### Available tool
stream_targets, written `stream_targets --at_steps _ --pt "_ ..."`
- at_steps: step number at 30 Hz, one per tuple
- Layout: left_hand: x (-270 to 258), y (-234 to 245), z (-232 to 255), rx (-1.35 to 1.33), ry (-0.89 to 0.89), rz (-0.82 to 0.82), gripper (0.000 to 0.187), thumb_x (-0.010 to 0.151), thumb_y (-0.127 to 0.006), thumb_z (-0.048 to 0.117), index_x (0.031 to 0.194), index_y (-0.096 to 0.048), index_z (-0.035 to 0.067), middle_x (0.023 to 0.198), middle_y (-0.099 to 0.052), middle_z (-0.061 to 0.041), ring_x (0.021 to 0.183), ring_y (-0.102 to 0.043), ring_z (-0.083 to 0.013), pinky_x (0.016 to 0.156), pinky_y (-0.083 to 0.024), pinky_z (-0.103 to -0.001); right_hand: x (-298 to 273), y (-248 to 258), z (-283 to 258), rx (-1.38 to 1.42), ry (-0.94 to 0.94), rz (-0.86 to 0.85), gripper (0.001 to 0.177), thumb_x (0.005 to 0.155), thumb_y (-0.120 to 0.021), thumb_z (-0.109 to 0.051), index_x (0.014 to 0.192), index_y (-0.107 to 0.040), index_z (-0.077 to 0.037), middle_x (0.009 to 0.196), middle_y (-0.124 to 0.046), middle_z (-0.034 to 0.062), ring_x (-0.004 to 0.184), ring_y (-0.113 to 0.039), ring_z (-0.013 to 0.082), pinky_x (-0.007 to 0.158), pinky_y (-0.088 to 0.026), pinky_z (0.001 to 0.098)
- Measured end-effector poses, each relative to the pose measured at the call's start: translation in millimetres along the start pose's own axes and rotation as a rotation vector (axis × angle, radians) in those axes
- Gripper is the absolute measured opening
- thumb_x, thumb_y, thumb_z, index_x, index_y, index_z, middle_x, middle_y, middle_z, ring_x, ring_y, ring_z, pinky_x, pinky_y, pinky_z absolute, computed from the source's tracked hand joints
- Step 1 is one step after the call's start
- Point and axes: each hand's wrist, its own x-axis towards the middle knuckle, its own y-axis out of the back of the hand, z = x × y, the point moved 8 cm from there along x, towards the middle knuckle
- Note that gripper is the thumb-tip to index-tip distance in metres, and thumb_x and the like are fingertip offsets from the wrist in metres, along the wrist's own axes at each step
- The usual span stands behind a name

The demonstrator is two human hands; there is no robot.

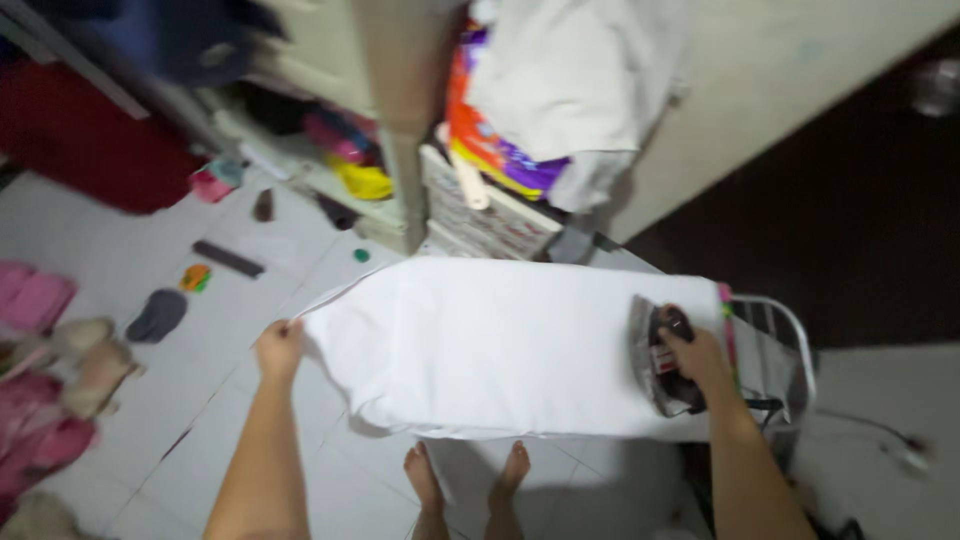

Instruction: The person irons a white shirt on an ironing board. They repeatedly smooth the fabric with their hands and move the iron back and forth across the shirt's surface, adjusting the garment's position multiple times to cover different areas.

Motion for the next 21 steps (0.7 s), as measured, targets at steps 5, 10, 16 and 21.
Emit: stream_targets --at_steps 5,10,16,21 --pt "7 -11 -21 -0.188 0.135 -0.111 0.034 0.097 -0.065 0.034 0.097 -0.071 0.001 0.079 -0.070 -0.017 0.070 -0.066 -0.0295 0.067 -0.054 -0.042 -66 -120 -130 0.424 0.186 -0.363 0.024 0.088 -0.075 -0.021 0.089 -0.073 0.003 0.065 -0.067 0.0089 0.054 -0.062 0.0149 0.051 -0.052 0.0329" --pt "20 -11 -19 -0.092 -0.003 -0.073 0.033 0.100 -0.063 0.033 0.094 -0.069 0.002 0.079 -0.068 -0.020 0.072 -0.064 -0.0365 0.070 -0.052 -0.045 -105 -203 -230 0.418 0.268 -0.456 0.027 0.088 -0.074 -0.023 0.092 -0.072 0.004 0.069 -0.070 0.0134 0.053 -0.064 0.0169 0.051 -0.054 0.0351" --pt "17 -6 -14 -0.024 0.064 -0.121 0.030 0.100 -0.060 0.035 0.101 -0.069 0.006 0.084 -0.069 -0.022 0.080 -0.065 -0.0434 0.073 -0.051 -0.049 -172 -262 -344 -0.084 0.940 -0.437 0.043 0.080 -0.080 -0.035 0.104 -0.074 0.001 0.089 -0.075 0.0237 0.078 -0.073 0.0361 0.073 -0.056 0.0423" --pt "14 -7 -10 -0.106 0.041 -0.134 0.027 0.102 -0.059 0.032 0.103 -0.068 0.007 0.085 -0.069 -0.021 0.080 -0.066 -0.0408 0.074 -0.052 -0.047 -190 -291 -380 -0.118 0.646 -0.406 0.042 0.085 -0.077 -0.036 0.110 -0.072 -0.003 0.091 -0.074 0.0234 0.084 -0.074 0.0394 0.077 -0.057 0.0424"
